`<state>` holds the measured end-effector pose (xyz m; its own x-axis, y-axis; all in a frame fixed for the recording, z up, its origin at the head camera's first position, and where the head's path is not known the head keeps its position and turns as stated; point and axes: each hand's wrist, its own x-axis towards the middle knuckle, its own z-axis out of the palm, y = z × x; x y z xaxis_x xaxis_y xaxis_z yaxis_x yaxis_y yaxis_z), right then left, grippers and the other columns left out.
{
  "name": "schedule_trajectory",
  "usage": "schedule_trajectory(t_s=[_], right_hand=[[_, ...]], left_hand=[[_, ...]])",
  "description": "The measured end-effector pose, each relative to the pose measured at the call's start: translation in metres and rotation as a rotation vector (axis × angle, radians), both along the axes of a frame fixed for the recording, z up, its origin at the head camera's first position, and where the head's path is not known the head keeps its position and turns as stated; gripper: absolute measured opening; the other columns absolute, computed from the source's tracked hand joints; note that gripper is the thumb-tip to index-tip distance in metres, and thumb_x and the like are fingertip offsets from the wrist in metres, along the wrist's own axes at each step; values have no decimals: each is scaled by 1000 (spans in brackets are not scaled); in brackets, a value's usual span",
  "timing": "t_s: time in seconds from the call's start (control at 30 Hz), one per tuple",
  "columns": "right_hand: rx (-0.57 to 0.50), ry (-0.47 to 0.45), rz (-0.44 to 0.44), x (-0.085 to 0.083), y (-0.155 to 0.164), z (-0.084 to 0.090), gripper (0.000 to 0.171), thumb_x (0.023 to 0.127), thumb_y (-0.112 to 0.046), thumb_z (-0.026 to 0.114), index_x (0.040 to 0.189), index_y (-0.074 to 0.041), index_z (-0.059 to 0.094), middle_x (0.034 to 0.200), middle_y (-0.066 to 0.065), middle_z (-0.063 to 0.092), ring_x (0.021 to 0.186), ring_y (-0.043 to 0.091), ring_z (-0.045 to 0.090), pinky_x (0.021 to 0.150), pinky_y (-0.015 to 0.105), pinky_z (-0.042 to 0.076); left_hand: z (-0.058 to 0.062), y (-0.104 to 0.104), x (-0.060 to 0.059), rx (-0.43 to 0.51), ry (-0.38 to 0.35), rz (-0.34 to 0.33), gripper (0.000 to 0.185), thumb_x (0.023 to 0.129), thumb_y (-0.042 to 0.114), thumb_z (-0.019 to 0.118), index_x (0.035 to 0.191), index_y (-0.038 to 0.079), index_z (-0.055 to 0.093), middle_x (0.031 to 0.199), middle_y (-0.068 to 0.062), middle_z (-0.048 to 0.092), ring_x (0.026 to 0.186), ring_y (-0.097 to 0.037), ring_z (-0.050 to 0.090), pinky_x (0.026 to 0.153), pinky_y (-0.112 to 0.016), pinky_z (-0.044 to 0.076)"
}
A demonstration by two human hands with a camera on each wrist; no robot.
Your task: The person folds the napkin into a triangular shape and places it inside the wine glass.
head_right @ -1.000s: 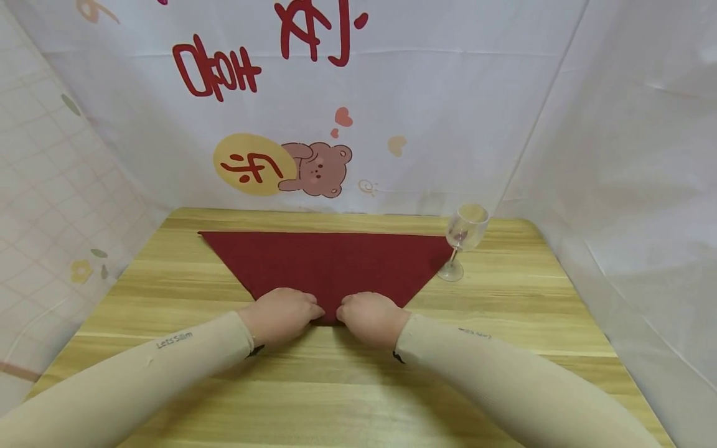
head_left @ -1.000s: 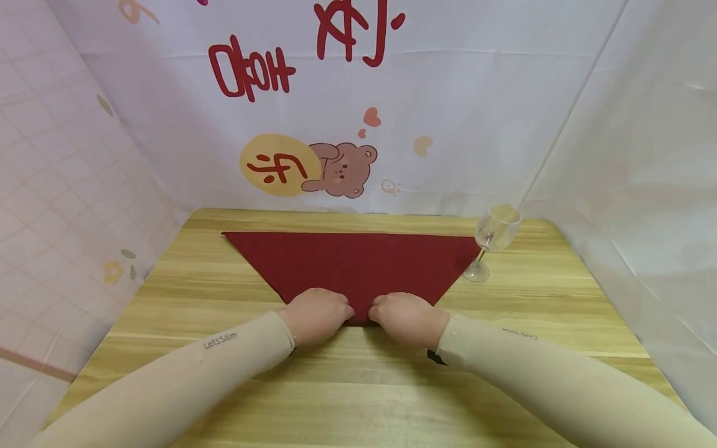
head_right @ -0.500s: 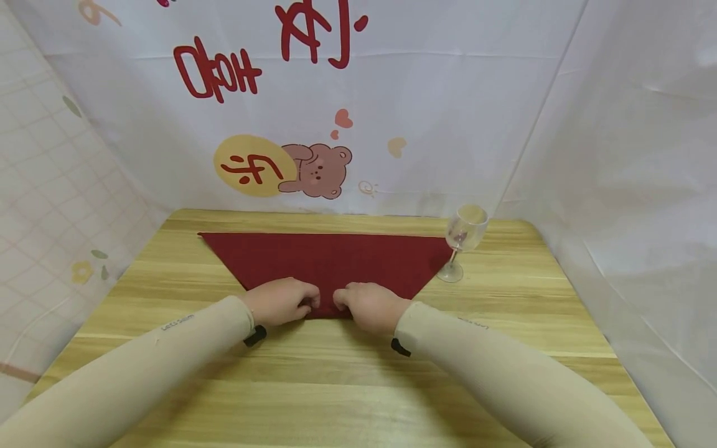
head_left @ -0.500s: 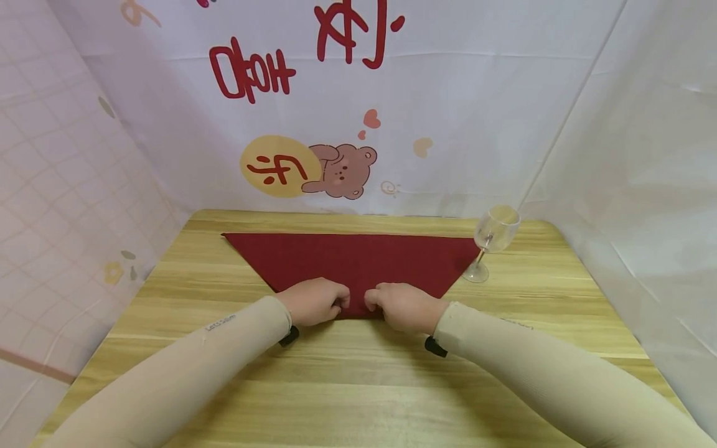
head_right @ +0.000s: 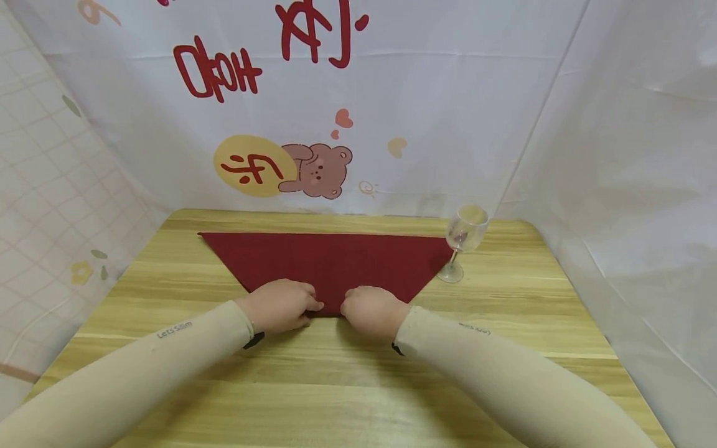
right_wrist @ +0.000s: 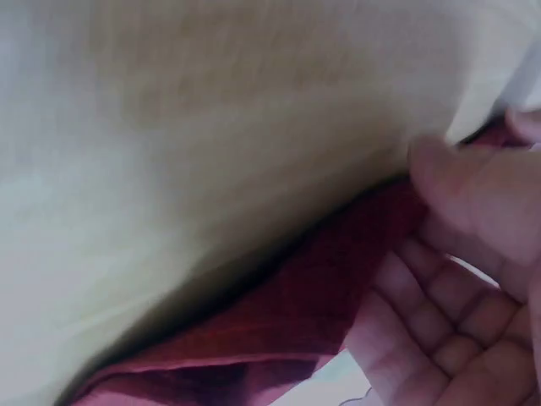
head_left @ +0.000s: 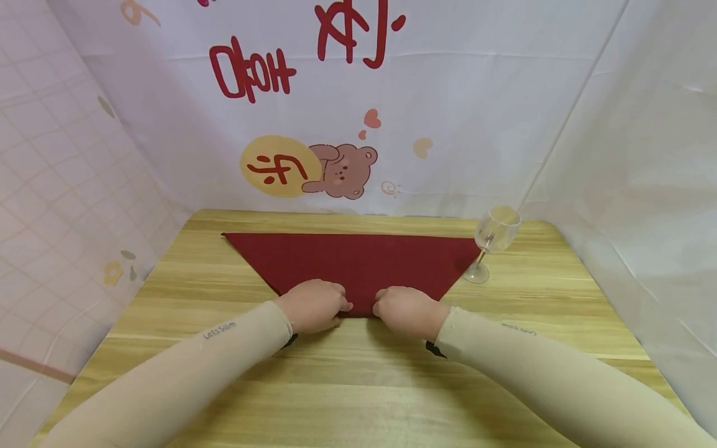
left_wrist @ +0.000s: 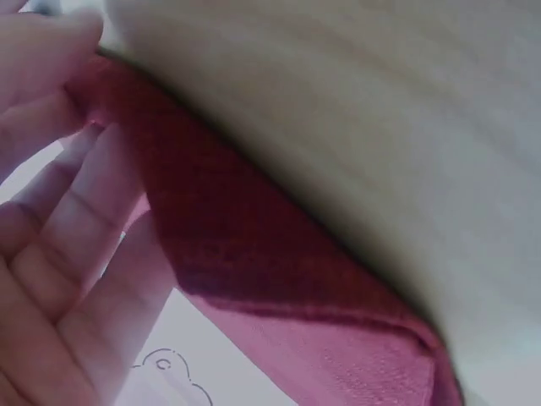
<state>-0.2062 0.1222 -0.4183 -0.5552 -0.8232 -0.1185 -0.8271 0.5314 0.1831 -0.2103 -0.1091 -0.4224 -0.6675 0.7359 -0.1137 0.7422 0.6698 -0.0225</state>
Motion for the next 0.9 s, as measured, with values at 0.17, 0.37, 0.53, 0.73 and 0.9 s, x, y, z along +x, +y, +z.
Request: schedule_trajectory(t_s=[0.17, 0.37, 0.53, 0.73, 0.9], right_hand=[[15, -71, -51, -5, -2, 0, 12, 95, -7, 74, 85, -13, 71, 83, 0, 65, 78, 15, 63, 76, 27, 58], [16, -81, -41, -11, -3, -1, 16, 97, -7, 72, 83, -13, 70, 83, 1, 67, 79, 17, 65, 77, 27, 58], [-5, -108, -58, -12, -3, -2, 18, 98, -5, 71, 82, -13, 70, 83, 1, 68, 79, 17, 66, 77, 29, 58], [-42, -153, -85, -15, -3, -4, 19, 97, -4, 70, 81, -14, 71, 83, 0, 68, 78, 17, 65, 77, 29, 57], [-127, -238, -141, -19, 0, -4, 15, 94, 0, 70, 87, -13, 75, 85, -2, 72, 79, 17, 65, 78, 31, 57]], left_hand=[[0, 3, -1, -36, 20, -1, 19, 98, 22, 76, 115, 20, 83, 92, 4, 69, 79, -14, 68, 76, -32, 59], [0, 8, -4, -21, 6, 39, 17, 104, 24, 68, 105, 17, 84, 89, 3, 71, 82, -17, 72, 79, -34, 60], [0, 11, -6, -14, -14, 60, 19, 104, 26, 68, 100, 16, 84, 91, 3, 74, 86, -18, 73, 82, -35, 61], [1, 10, -7, -6, -19, 46, 20, 104, 25, 68, 98, 17, 85, 92, 2, 75, 85, -19, 73, 81, -35, 61], [0, 4, -14, 38, -114, 61, 23, 98, 10, 70, 113, 20, 84, 108, 2, 78, 103, -19, 74, 91, -34, 60]])
